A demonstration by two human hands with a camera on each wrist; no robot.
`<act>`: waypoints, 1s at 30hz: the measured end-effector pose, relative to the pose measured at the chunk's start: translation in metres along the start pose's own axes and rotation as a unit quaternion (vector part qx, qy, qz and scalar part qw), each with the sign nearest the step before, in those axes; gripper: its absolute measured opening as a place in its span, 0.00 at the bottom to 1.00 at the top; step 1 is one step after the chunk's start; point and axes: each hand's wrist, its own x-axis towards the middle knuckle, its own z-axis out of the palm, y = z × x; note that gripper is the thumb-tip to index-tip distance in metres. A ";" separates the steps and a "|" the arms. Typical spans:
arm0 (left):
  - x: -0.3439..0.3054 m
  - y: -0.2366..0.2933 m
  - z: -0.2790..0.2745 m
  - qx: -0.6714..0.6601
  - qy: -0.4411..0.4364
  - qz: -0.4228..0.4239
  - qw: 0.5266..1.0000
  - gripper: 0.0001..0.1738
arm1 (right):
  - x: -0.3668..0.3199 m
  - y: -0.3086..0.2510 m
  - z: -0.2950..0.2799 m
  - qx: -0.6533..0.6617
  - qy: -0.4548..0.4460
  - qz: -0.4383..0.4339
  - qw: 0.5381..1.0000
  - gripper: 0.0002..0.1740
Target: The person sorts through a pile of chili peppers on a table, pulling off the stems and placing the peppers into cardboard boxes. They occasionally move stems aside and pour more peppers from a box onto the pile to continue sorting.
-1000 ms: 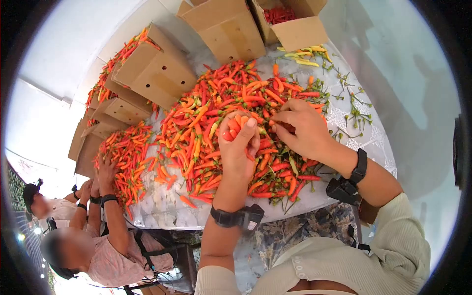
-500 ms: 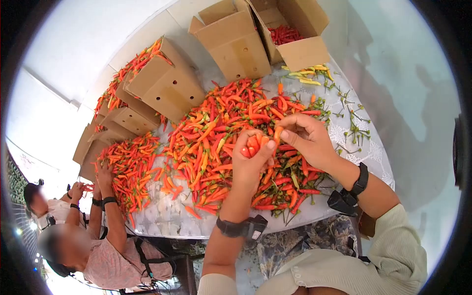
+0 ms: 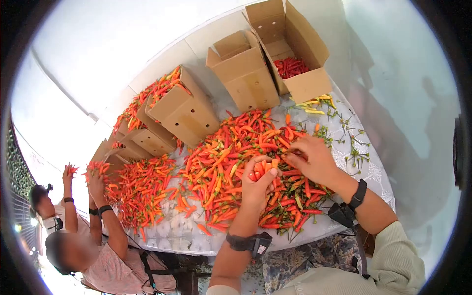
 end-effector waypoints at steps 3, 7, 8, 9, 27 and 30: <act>-0.004 0.000 0.006 0.021 0.025 0.050 0.998 0.20 | -0.007 0.005 -0.001 -0.075 -0.054 -0.055 0.994 0.15; -0.006 0.011 0.018 0.128 0.091 0.153 0.976 0.20 | -0.006 0.004 -0.003 -0.070 -0.078 -0.026 0.994 0.12; -0.008 0.020 0.024 0.211 0.107 0.226 0.945 0.20 | -0.006 0.004 -0.003 -0.069 -0.071 -0.030 0.995 0.12; -0.011 0.031 0.032 0.291 0.123 0.294 0.902 0.20 | -0.007 0.004 -0.002 -0.068 -0.067 -0.033 0.995 0.12; -0.027 0.240 0.161 0.177 0.278 0.920 0.213 0.11 | -0.010 0.004 -0.003 -0.103 -0.083 -0.030 0.991 0.12; -0.036 0.263 0.135 0.223 0.370 0.882 0.187 0.13 | -0.010 0.005 -0.002 -0.098 -0.081 -0.027 0.992 0.12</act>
